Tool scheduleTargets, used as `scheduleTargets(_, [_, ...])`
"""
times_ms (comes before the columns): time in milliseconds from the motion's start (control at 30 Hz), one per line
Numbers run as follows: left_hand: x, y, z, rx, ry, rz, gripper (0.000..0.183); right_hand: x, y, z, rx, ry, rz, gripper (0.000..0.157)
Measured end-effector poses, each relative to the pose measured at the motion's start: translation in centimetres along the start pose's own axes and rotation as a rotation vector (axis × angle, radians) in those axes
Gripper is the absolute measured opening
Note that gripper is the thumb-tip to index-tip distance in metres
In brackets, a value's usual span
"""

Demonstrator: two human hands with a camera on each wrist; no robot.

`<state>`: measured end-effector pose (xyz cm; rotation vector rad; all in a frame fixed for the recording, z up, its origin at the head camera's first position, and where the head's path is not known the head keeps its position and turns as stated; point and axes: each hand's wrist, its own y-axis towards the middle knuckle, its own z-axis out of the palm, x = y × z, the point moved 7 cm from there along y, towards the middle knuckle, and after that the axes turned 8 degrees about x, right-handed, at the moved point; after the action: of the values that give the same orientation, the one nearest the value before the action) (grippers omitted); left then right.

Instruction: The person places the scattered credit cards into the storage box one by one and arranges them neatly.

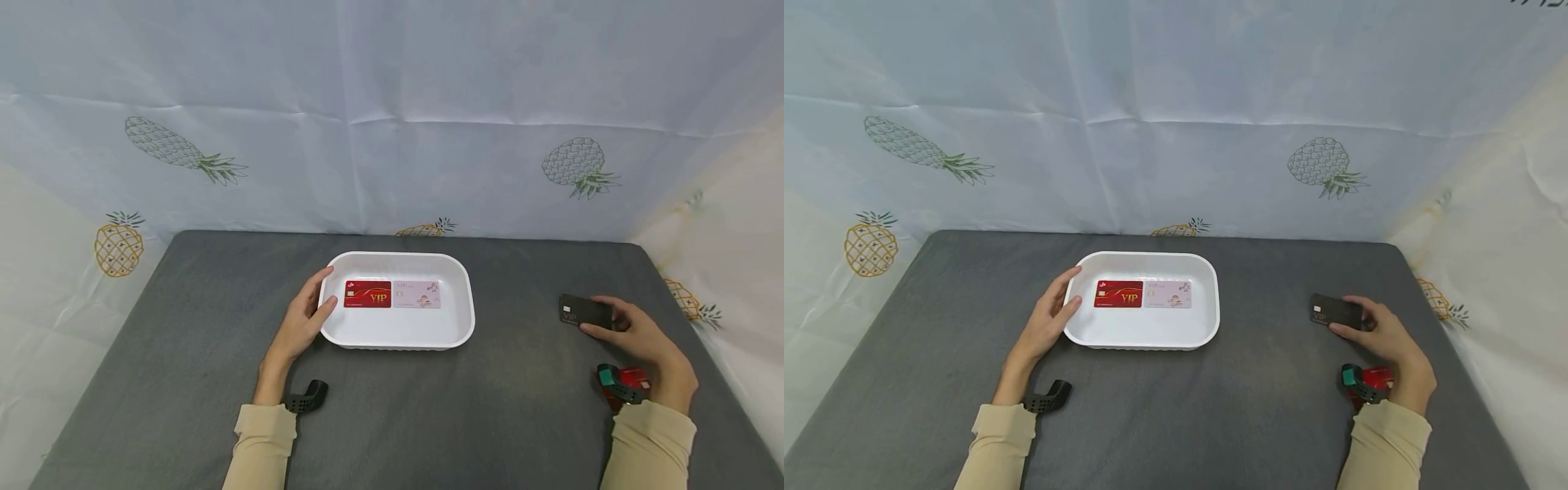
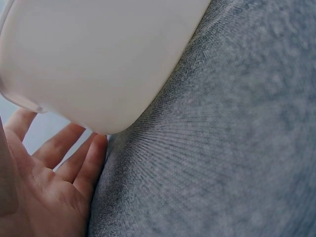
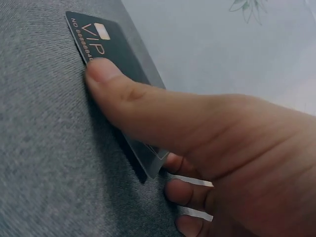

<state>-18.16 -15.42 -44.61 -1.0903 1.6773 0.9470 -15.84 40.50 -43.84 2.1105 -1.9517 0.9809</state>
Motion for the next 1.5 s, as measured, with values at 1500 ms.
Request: scheduleTargets(1500, [-0.2,-0.1,0.1,0.009,-0.048,0.05,0.058,8.3,0.9,-0.9,-0.221,0.0,-0.217,0.058])
